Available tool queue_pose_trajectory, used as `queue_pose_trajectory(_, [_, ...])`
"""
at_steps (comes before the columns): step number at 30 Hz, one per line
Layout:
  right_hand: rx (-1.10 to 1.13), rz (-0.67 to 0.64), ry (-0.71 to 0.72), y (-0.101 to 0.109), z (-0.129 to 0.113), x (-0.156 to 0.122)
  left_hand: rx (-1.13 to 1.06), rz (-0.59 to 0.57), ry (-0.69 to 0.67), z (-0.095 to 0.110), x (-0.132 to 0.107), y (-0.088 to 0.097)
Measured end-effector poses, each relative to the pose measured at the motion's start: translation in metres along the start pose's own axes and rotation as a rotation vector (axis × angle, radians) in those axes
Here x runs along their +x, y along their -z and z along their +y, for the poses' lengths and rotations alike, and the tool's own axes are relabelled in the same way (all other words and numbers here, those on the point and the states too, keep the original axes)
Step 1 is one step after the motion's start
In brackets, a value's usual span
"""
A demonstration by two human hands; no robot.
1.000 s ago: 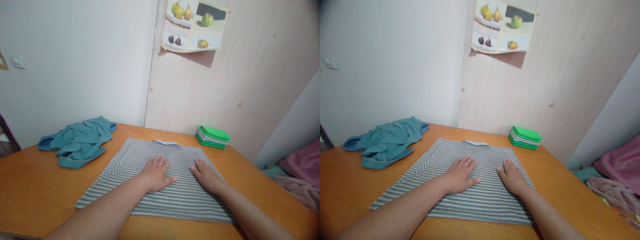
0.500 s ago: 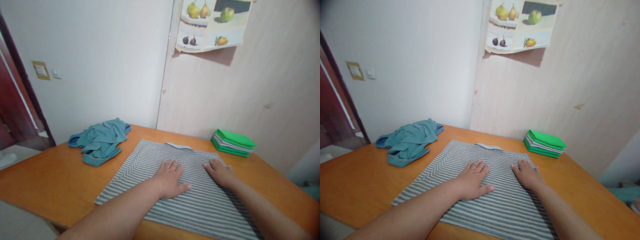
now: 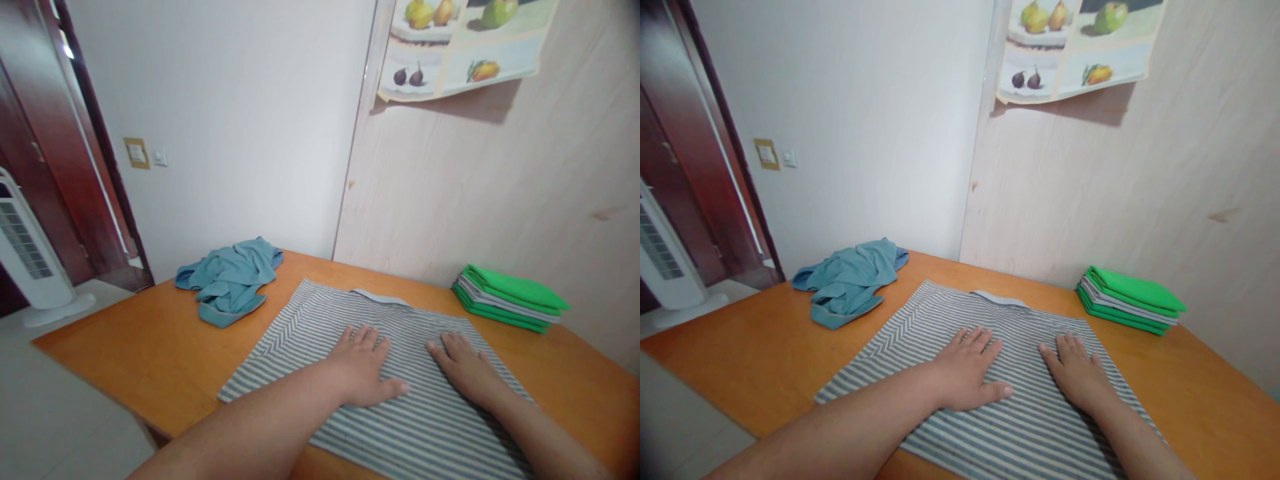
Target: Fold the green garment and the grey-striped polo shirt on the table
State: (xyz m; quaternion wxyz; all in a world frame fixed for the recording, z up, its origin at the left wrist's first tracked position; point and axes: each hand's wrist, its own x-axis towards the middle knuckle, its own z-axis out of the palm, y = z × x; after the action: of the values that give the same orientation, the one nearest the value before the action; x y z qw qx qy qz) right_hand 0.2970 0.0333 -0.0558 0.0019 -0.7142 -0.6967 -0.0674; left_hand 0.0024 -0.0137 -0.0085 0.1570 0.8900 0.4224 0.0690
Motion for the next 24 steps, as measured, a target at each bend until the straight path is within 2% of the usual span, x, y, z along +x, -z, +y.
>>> queue_pose_trajectory(3, [0.009,-0.038,-0.01,-0.002,-0.002,-0.005,-0.01,-0.005,-0.006,-0.001,0.0,0.0])
queue_pose_trajectory(13, [0.021,-0.023,-0.027,-0.011,-0.004,-0.01,0.004,0.006,-0.002,-0.004,0.0,-0.001])
queue_pose_trajectory(18, [0.065,-0.033,-0.05,-0.004,-0.01,-0.01,-0.06,0.138,0.032,-0.012,0.004,0.009])
queue_pose_trajectory(24, [0.118,-0.021,-0.064,-0.004,-0.012,-0.009,0.09,0.349,0.319,-0.044,0.014,0.019])
